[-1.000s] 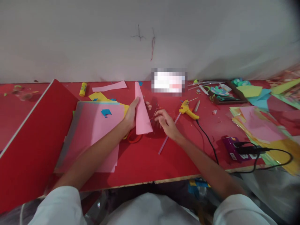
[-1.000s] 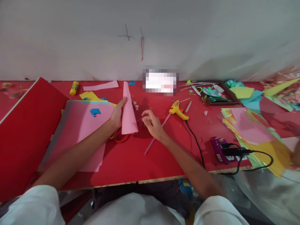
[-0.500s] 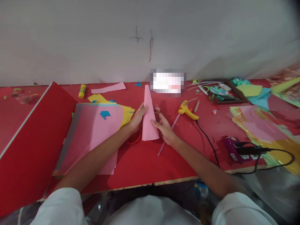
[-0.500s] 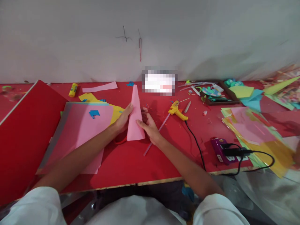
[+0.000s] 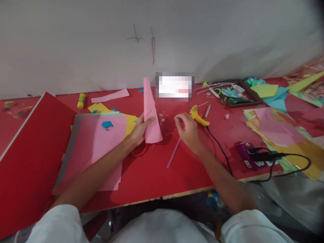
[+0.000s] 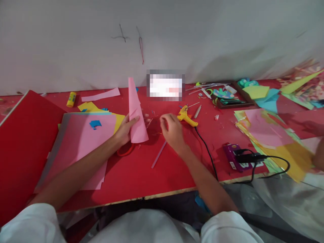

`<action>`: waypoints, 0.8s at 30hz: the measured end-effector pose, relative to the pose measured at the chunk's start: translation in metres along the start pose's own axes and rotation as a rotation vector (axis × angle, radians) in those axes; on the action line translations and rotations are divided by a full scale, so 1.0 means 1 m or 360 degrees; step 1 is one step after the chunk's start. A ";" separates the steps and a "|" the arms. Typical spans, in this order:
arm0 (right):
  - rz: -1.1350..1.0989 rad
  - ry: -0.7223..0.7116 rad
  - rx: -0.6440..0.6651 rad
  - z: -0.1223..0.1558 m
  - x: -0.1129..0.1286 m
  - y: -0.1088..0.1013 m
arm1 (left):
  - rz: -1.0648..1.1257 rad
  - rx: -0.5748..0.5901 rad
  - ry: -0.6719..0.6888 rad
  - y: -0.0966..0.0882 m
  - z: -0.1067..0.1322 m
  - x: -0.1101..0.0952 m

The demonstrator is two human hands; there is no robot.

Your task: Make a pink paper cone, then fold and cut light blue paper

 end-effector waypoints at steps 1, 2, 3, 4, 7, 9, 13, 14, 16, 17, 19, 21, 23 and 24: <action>0.0239 0.0015 -0.0048 -0.005 -0.009 -0.013 | 0.0053 -0.0013 -0.0028 0.000 0.001 -0.001; 0.0470 0.0056 -0.0066 -0.009 -0.018 -0.024 | 0.0085 -0.0017 -0.0061 -0.001 0.003 -0.002; 0.0677 0.0120 -0.0075 -0.011 -0.028 -0.034 | 0.0097 -0.0012 -0.0094 -0.001 0.004 -0.002; 0.0849 0.0191 -0.0060 -0.011 -0.037 -0.042 | 0.0089 0.0006 -0.0125 -0.002 0.006 -0.001; 0.1159 0.0396 0.0038 -0.007 -0.059 -0.054 | 0.0017 0.0099 -0.0201 -0.003 0.011 0.002; 0.1216 0.0484 0.0112 -0.003 -0.070 -0.056 | -0.0030 0.0179 -0.0229 -0.003 0.013 0.005; 0.1163 0.0541 0.0253 0.000 -0.086 -0.054 | -0.0047 0.0335 -0.0209 0.001 0.014 0.008; 0.1144 0.0550 0.0267 0.000 -0.090 -0.053 | -0.0041 0.0363 -0.0204 0.001 0.014 0.008; 0.1098 0.0555 0.0246 -0.001 -0.096 -0.053 | -0.0026 0.0383 -0.0200 0.002 0.014 0.008; 0.1069 0.0545 0.0214 -0.001 -0.097 -0.054 | -0.0017 0.0381 -0.0200 0.002 0.014 0.008; 0.0993 0.0503 0.0121 -0.002 -0.097 -0.054 | -0.0004 0.0360 -0.0210 0.002 0.014 0.008; 0.0902 0.0455 0.0020 -0.002 -0.094 -0.055 | -0.0009 0.0340 -0.0234 0.001 0.014 0.008; 0.0800 0.0400 -0.0064 -0.003 -0.087 -0.054 | -0.0027 0.0329 -0.0256 0.000 0.015 0.009; 0.0751 0.0363 -0.0088 -0.003 -0.083 -0.052 | -0.0037 0.0320 -0.0265 0.000 0.015 0.009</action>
Point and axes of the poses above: each hand's wrist, its own z-axis away from the middle knuckle, its own y-axis out of the palm, x = y × z, the point moved 6 cm from there along -z, towards the middle knuckle, and after that the axes turned 5 degrees about -z, right-handed, at the moved point
